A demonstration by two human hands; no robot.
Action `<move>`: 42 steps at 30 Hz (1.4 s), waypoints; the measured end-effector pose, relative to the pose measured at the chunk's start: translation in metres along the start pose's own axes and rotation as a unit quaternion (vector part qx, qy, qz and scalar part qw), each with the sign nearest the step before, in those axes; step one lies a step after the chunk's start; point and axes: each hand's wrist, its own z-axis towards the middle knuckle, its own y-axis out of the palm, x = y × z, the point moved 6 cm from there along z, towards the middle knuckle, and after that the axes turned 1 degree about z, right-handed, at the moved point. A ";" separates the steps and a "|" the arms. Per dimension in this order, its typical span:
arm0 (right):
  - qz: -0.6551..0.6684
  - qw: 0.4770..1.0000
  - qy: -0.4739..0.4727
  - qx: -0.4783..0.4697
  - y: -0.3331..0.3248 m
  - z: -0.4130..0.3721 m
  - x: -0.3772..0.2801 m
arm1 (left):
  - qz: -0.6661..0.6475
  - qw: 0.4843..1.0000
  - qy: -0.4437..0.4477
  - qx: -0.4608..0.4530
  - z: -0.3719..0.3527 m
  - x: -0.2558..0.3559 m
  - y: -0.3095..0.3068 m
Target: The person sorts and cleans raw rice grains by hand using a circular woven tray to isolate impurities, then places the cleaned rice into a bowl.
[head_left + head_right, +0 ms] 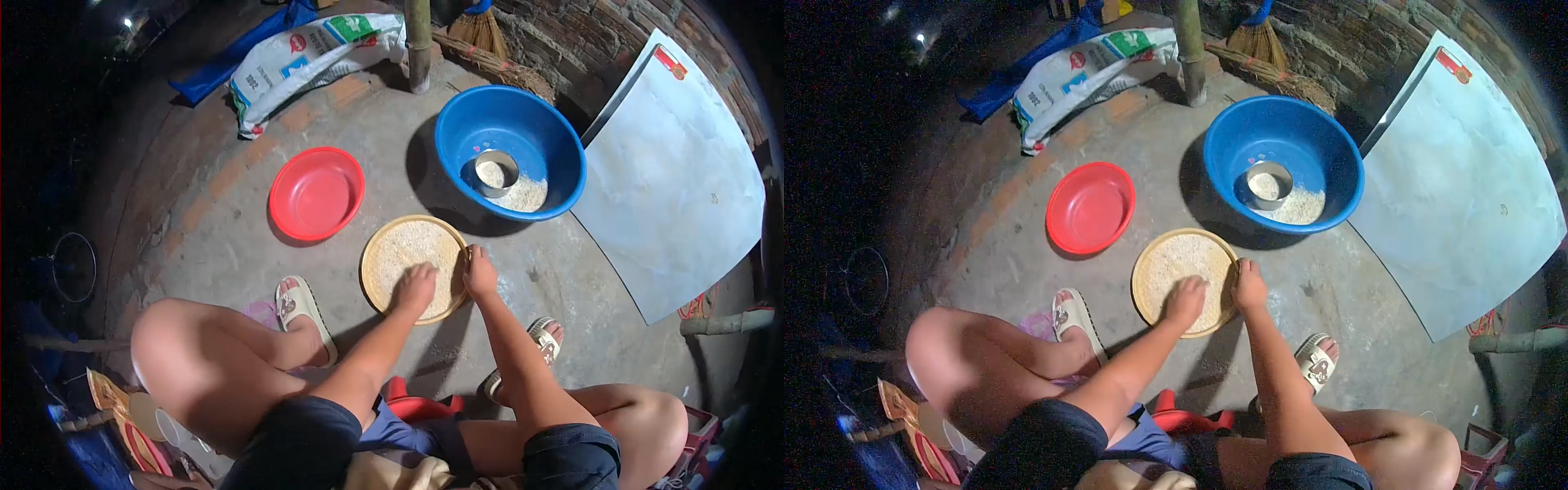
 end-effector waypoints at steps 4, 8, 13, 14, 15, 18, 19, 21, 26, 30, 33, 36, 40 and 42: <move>-0.005 0.993 -0.059 0.105 -0.018 0.001 -0.019 | -0.062 0.992 0.109 -0.025 -0.002 0.014 0.004; 0.095 0.994 -0.003 0.058 0.002 0.018 -0.015 | -0.164 0.979 0.058 0.110 0.022 -0.004 -0.027; 0.562 0.763 0.250 -0.200 0.075 0.014 0.000 | -0.383 0.905 -0.152 0.103 0.045 -0.024 -0.035; 0.693 0.626 0.285 -0.216 0.084 0.008 -0.009 | -0.536 0.822 -0.192 -0.008 0.044 -0.005 -0.019; 0.704 0.628 0.291 -0.157 0.086 0.010 -0.010 | -0.440 0.892 -0.104 0.022 0.046 0.017 -0.022; 0.705 0.629 0.317 -0.084 0.088 0.010 0.025 | -0.219 0.972 0.082 0.027 0.047 0.063 -0.035; 0.689 0.628 0.360 -0.038 0.081 0.006 0.034 | -0.218 0.969 0.109 0.048 0.042 0.070 -0.053; 0.686 0.638 0.335 -0.097 0.073 0.009 0.045 | -0.183 0.972 0.131 0.073 0.035 0.060 -0.073; 0.641 0.665 0.342 -0.176 0.065 -0.008 0.042 | -0.011 0.998 0.020 0.050 0.004 -0.027 -0.051; 0.624 0.682 0.354 -0.142 0.062 -0.016 0.036 | -0.082 0.995 -0.057 0.008 -0.001 -0.047 -0.027; 0.629 0.677 0.346 -0.165 0.067 -0.015 0.021 | -0.169 0.981 -0.049 0.088 0.024 -0.044 -0.021; 0.645 0.658 0.340 -0.189 0.070 -0.008 0.009 | -0.345 0.936 -0.063 0.027 0.049 -0.004 -0.041; 0.720 0.575 0.327 -0.211 0.073 0.002 -0.009 | -0.335 0.940 0.067 -0.013 0.060 0.041 -0.066; 0.720 0.570 0.339 -0.203 0.061 0.001 -0.015 | -0.232 0.969 0.053 0.063 0.060 0.029 -0.077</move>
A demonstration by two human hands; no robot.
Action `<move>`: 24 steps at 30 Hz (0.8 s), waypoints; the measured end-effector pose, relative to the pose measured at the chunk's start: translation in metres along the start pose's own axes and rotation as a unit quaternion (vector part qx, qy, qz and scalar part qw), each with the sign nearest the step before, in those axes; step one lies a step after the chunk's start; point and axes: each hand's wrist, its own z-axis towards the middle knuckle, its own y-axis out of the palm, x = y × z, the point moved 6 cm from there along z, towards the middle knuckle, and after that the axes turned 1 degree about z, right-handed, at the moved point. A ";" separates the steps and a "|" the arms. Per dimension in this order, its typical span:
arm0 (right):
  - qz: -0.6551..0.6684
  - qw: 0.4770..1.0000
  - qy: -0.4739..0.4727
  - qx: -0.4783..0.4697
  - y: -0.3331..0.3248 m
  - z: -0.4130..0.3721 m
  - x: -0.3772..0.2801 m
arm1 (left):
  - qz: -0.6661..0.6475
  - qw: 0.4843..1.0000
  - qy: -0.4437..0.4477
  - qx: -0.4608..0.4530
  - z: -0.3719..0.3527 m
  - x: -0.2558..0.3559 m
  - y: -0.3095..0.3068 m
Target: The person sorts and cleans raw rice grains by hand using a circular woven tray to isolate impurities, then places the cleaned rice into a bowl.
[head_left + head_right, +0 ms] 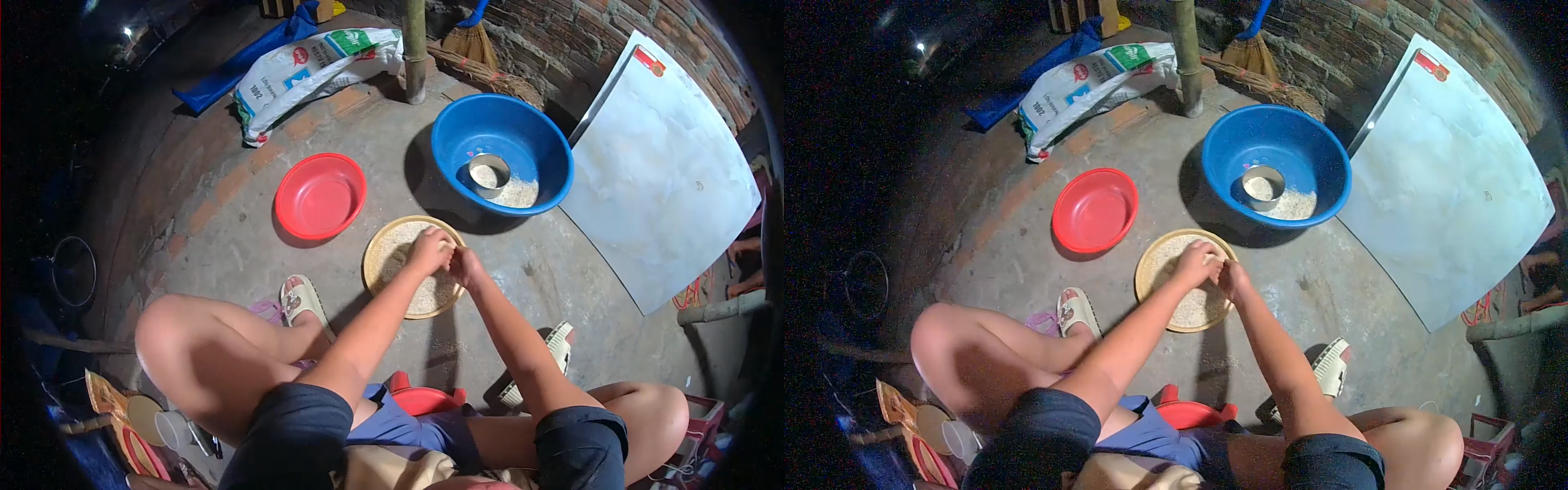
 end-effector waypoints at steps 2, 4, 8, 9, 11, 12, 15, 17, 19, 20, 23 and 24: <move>-0.030 0.999 0.000 0.026 -0.014 0.010 -0.001 | 0.075 0.996 -0.034 0.046 -0.012 -0.032 -0.002; -0.023 0.999 -0.008 0.037 -0.027 0.015 0.000 | 0.124 0.991 -0.055 0.013 -0.036 -0.044 -0.003; -0.038 0.999 -0.035 0.008 -0.037 0.011 0.000 | 0.136 0.988 -0.063 -0.046 -0.063 -0.082 0.021; -0.034 0.999 -0.008 0.007 -0.043 0.015 0.005 | 0.135 0.989 -0.053 -0.041 -0.060 -0.081 0.021; -0.023 1.000 -0.003 0.007 -0.043 0.016 0.008 | 0.109 0.991 -0.069 -0.046 -0.047 -0.082 0.021; -0.019 1.000 -0.001 0.003 -0.040 0.013 0.007 | 0.082 0.992 -0.083 -0.043 -0.038 -0.080 0.020; -0.005 0.999 -0.012 0.033 -0.034 0.014 0.007 | -0.033 0.994 -0.097 -0.026 -0.019 -0.054 0.022; -0.019 0.999 -0.020 0.043 -0.024 0.013 0.003 | -0.128 0.985 -0.111 -0.039 -0.008 -0.034 0.027; -0.041 0.998 -0.038 0.026 -0.022 0.029 0.006 | -0.168 0.975 -0.092 -0.113 -0.004 -0.011 0.034; -0.068 0.996 -0.056 0.008 -0.021 0.036 0.006 | -0.169 0.975 -0.092 -0.112 -0.004 -0.013 0.034; -0.088 0.993 -0.047 0.064 -0.015 0.038 0.005 | -0.057 0.996 -0.063 0.000 -0.002 -0.031 0.024; -0.108 0.990 -0.032 0.084 -0.016 0.039 0.005 | -0.058 0.996 -0.062 0.004 -0.007 -0.037 0.019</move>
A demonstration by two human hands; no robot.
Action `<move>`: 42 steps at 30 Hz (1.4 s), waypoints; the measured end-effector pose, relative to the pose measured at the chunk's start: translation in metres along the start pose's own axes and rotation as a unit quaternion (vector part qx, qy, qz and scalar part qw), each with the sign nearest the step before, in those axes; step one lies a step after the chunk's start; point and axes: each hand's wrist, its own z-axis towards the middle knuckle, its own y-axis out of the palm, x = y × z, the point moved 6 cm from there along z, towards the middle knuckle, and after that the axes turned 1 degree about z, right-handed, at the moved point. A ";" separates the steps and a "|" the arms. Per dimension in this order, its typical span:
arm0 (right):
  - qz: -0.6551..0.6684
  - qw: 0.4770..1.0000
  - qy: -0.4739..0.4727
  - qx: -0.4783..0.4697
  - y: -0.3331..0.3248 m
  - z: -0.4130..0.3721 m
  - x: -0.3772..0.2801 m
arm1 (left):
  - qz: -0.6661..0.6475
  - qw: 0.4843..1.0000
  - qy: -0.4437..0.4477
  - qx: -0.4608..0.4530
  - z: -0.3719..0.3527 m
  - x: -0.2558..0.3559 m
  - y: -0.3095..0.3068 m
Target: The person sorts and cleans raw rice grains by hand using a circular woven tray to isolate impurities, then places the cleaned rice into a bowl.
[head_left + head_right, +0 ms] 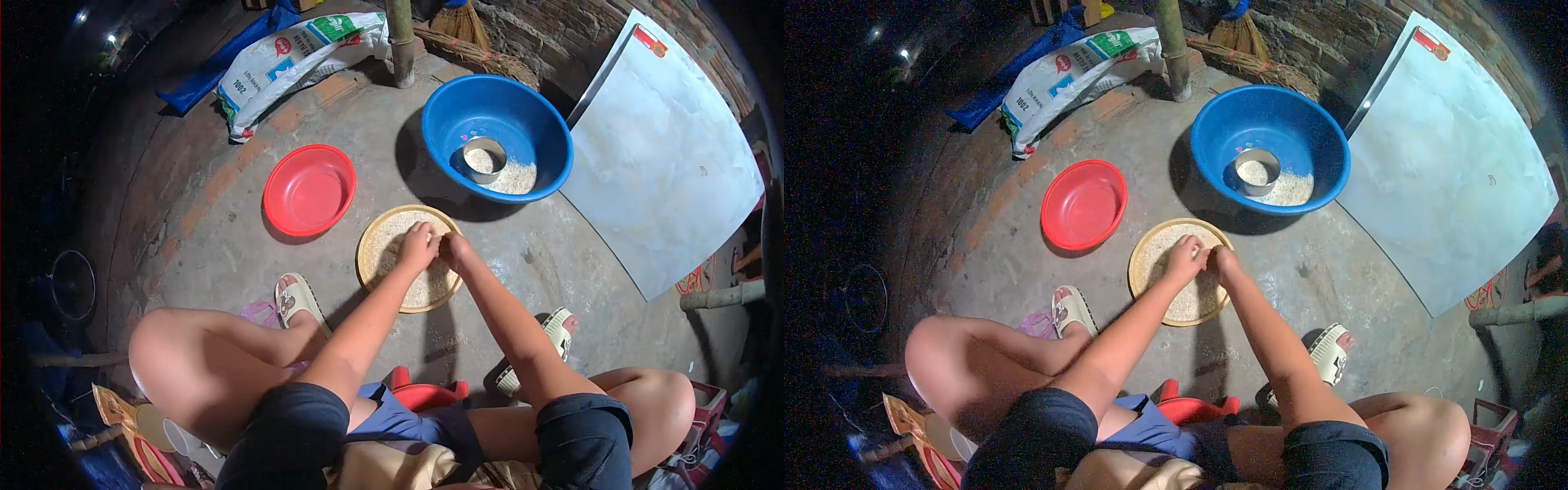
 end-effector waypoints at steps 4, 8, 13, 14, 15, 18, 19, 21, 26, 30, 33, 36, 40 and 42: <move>0.094 0.992 0.061 -0.055 0.018 -0.010 -0.004 | 0.206 0.978 -0.017 0.038 -0.027 -0.034 -0.023; 0.001 0.996 0.086 -0.002 0.019 -0.010 -0.003 | 0.368 0.929 0.013 -0.018 -0.051 -0.048 -0.017; 0.021 0.990 0.120 -0.072 0.049 -0.014 -0.024 | 0.447 0.893 -0.003 -0.061 -0.053 -0.044 -0.009; 0.021 0.990 0.121 -0.072 0.052 -0.011 -0.032 | 0.447 0.893 -0.004 -0.060 -0.050 -0.040 -0.011; 0.046 0.978 0.145 -0.141 0.074 -0.024 -0.049 | 0.421 0.893 -0.063 -0.147 -0.048 -0.046 -0.006; 0.135 0.942 0.144 -0.271 0.111 -0.036 -0.109 | 0.418 0.883 -0.088 -0.193 -0.053 -0.065 0.010; 0.172 0.938 0.127 -0.273 0.114 -0.032 -0.131 | 0.435 0.892 -0.039 -0.119 -0.052 -0.060 0.007; 0.205 0.939 0.044 -0.272 0.114 -0.018 -0.172 | 0.468 0.882 0.003 -0.056 -0.050 -0.051 0.001; 0.315 0.934 -0.170 -0.010 0.054 0.023 -0.237 | 0.427 0.901 -0.019 -0.079 -0.046 -0.040 -0.001; 0.218 0.954 -0.170 0.117 0.011 0.057 -0.236 | 0.382 0.924 -0.007 -0.023 -0.043 -0.032 -0.007; 0.161 0.962 -0.187 0.114 -0.001 0.037 -0.256 | 0.390 0.921 -0.007 -0.024 -0.043 -0.036 -0.006; 0.147 0.960 -0.220 0.090 0.003 0.057 -0.290 | 0.391 0.920 -0.002 -0.018 -0.042 -0.036 -0.005; -0.123 0.982 -0.123 0.075 0.039 0.003 -0.300 | 0.378 0.926 -0.002 -0.011 -0.042 -0.037 -0.005; -0.274 0.955 -0.090 0.068 0.029 0.022 -0.288 | 0.382 0.924 -0.002 -0.010 -0.042 -0.037 -0.006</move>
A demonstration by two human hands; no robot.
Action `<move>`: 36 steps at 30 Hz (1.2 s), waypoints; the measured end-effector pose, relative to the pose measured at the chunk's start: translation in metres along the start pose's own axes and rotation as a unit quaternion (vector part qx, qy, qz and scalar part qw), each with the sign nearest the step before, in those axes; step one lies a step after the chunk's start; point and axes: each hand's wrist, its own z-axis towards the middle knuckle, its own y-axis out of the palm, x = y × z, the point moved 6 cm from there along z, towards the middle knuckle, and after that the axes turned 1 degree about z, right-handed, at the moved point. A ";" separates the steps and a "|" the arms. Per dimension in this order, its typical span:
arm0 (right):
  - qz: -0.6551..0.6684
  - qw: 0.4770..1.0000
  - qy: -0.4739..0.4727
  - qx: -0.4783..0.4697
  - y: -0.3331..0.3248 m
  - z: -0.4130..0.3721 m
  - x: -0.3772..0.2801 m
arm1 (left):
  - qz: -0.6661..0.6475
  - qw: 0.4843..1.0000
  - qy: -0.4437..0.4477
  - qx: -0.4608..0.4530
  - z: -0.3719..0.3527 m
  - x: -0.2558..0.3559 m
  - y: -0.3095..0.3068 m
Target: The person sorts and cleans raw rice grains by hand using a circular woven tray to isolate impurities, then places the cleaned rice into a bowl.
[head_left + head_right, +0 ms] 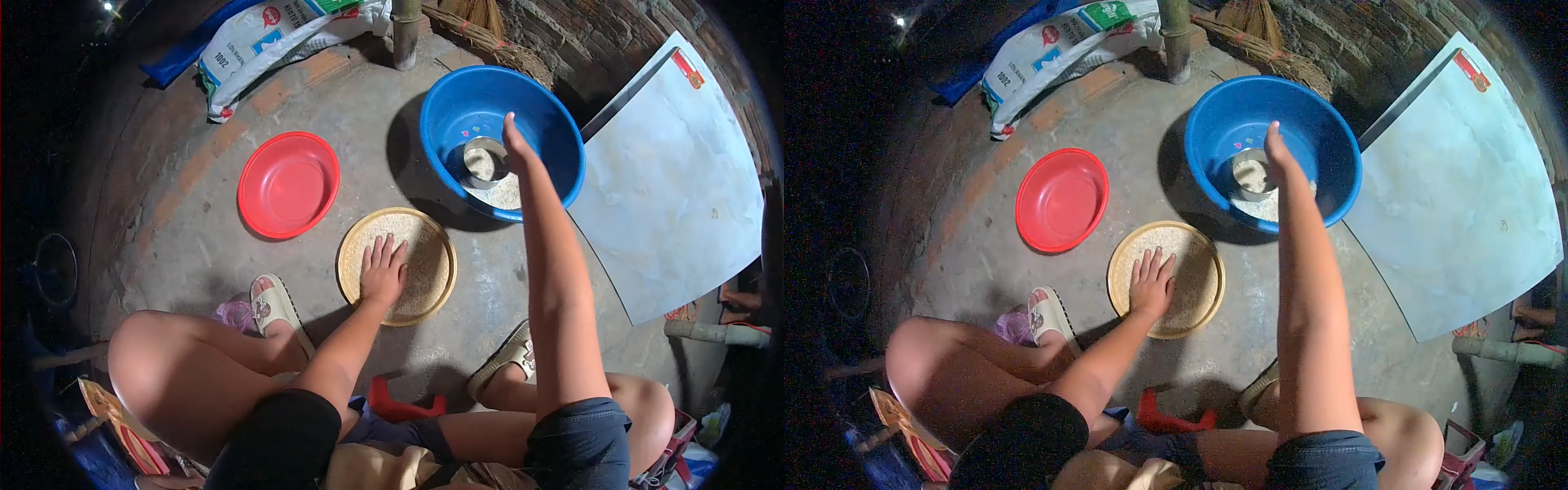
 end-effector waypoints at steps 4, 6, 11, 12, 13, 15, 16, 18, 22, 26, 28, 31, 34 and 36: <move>-0.389 0.892 -0.143 0.183 0.006 0.041 0.056 | -0.015 1.000 0.003 0.015 -0.002 0.000 -0.006; -0.475 0.831 -0.200 0.211 0.041 -0.033 0.043 | -0.021 1.000 0.002 0.021 -0.004 -0.001 -0.005; -0.478 0.698 -0.500 0.185 0.091 -0.096 0.055 | -0.028 0.998 0.009 0.053 -0.008 -0.006 -0.005; -0.491 0.650 -0.562 0.141 0.105 -0.116 0.060 | -0.028 0.999 0.012 0.041 -0.009 -0.006 -0.003; -0.525 0.621 -0.570 0.115 0.116 -0.130 0.071 | -0.026 0.999 0.016 0.028 -0.009 -0.008 -0.001; -0.561 0.585 -0.582 0.065 0.130 -0.147 0.106 | 0.012 1.000 0.007 -0.012 -0.006 -0.010 -0.002; -0.565 0.578 -0.587 0.043 0.134 -0.143 0.132 | 0.042 0.997 0.001 -0.059 -0.003 -0.011 0.002; -0.565 0.609 -0.556 0.017 0.139 -0.146 0.187 | -0.079 0.995 -0.038 0.036 0.004 -0.014 -0.003; -0.494 0.678 -0.541 -0.059 0.137 -0.197 0.238 | -0.230 0.962 -0.108 0.098 0.021 -0.023 -0.005; -0.442 0.718 -0.536 -0.047 0.130 -0.211 0.244 | -0.625 0.742 -0.241 0.025 0.030 -0.035 0.013; -0.461 0.789 -0.404 -0.040 0.124 -0.193 0.242 | -0.700 0.651 -0.288 -0.059 0.023 -0.024 0.007; -0.313 0.843 -0.431 0.082 0.122 -0.175 0.220 | -0.773 0.548 -0.295 -0.124 0.015 -0.014 0.011; -0.198 0.869 -0.440 0.105 0.138 -0.185 0.186 | -0.839 0.442 -0.303 -0.095 0.014 -0.006 0.022; -0.180 0.861 -0.475 0.029 0.161 -0.205 0.166 | -0.870 0.383 -0.290 -0.109 0.022 -0.002 0.030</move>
